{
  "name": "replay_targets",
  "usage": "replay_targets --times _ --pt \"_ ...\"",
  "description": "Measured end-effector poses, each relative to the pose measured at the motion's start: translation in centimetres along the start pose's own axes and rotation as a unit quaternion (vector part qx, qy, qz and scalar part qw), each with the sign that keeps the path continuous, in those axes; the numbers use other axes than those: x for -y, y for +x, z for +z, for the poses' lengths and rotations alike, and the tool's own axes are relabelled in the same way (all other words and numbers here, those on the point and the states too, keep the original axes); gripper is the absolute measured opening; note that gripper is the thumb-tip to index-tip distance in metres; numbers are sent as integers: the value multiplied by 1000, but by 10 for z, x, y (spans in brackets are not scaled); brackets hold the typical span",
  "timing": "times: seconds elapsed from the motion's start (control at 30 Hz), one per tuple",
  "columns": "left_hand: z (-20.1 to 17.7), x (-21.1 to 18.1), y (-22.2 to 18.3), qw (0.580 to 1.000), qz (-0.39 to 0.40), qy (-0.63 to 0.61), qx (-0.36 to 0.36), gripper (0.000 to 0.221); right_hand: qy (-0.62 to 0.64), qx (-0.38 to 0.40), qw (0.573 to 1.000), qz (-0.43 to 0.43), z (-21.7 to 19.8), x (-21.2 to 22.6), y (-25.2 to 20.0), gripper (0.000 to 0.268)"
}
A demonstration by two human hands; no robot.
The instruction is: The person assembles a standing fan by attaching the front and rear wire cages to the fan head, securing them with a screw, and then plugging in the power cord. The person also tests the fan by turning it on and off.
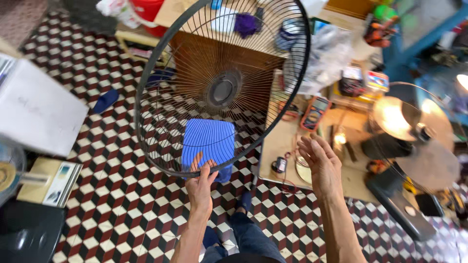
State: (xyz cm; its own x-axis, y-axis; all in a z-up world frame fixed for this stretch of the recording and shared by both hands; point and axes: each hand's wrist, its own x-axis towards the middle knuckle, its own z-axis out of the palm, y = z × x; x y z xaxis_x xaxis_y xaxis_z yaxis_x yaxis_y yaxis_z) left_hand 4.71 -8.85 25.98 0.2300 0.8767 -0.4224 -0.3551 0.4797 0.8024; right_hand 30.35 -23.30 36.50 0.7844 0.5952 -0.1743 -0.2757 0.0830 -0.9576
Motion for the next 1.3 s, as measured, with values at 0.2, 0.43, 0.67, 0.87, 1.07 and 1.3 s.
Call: replay_targets --times 0.2,0.43,0.67,0.87,1.07,1.3 --pt "32 10 -24 997 -20 72 6 37 7 -27 999 -22 -16 44 -59 48" --pt "70 56 -60 994 20 98 50 32 46 156 982 -94 0 121 -58 79" --pt "139 97 -133 975 107 188 42 30 173 139 957 -188 -57 219 -68 100" --pt "200 119 -207 913 311 236 119 47 53 5 978 -202 -169 261 -105 80" --pt "220 141 -209 926 202 155 280 74 231 76 953 -183 -312 239 -119 83" --pt "254 117 -174 971 -164 -98 142 60 411 188 881 -136 -427 152 -72 79"
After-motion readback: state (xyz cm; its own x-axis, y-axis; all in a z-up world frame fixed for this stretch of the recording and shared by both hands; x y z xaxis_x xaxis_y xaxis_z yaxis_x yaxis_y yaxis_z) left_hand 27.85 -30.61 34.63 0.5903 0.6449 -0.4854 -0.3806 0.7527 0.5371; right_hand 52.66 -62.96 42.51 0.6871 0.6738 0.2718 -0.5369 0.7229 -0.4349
